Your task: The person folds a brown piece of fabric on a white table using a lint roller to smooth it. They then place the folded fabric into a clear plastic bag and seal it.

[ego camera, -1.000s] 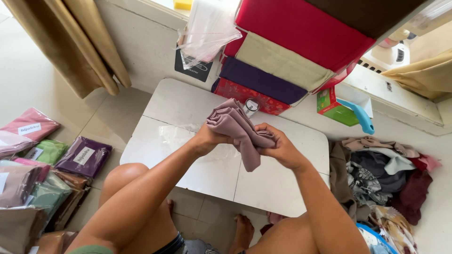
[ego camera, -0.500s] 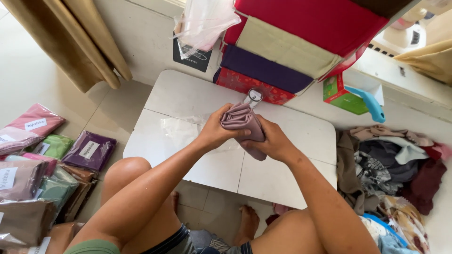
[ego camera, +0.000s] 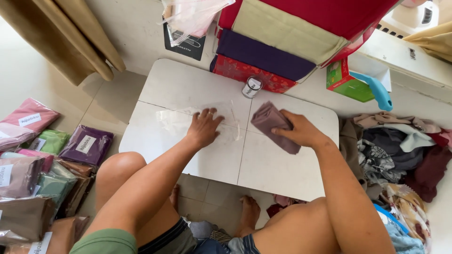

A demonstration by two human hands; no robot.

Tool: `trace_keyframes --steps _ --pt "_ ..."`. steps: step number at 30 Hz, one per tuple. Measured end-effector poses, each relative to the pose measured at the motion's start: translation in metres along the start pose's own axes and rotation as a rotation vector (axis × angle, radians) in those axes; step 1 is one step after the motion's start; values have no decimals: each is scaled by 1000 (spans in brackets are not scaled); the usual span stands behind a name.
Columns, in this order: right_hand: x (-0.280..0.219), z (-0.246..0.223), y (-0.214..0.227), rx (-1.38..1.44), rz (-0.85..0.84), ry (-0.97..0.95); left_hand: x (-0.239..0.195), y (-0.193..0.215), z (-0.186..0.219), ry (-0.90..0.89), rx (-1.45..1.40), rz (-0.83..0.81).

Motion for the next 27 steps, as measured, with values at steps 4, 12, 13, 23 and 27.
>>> trace_keyframes --steps 4,12,13,23,27 --pt "4 27 -39 -57 -175 16 2 -30 8 -46 2 -176" --pt "-18 -25 -115 -319 -547 116 1 -20 40 -187 4 -110" --pt "-16 -24 -118 -316 -548 115 1 -22 38 -188 5 -113" --pt "1 1 -148 -365 -575 154 13 -34 13 -114 -61 30" --pt "-3 -8 -140 -342 -563 154 10 -16 -1 -94 -340 72"
Point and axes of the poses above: each hand's wrist, its own x-axis towards the middle knuckle, its own y-axis out of the back of the hand, z = x × y, the point moved 9 cm from there along x, towards the middle knuckle, and after that the axes turned 2 degrees about -z, right-handed, at the moved point
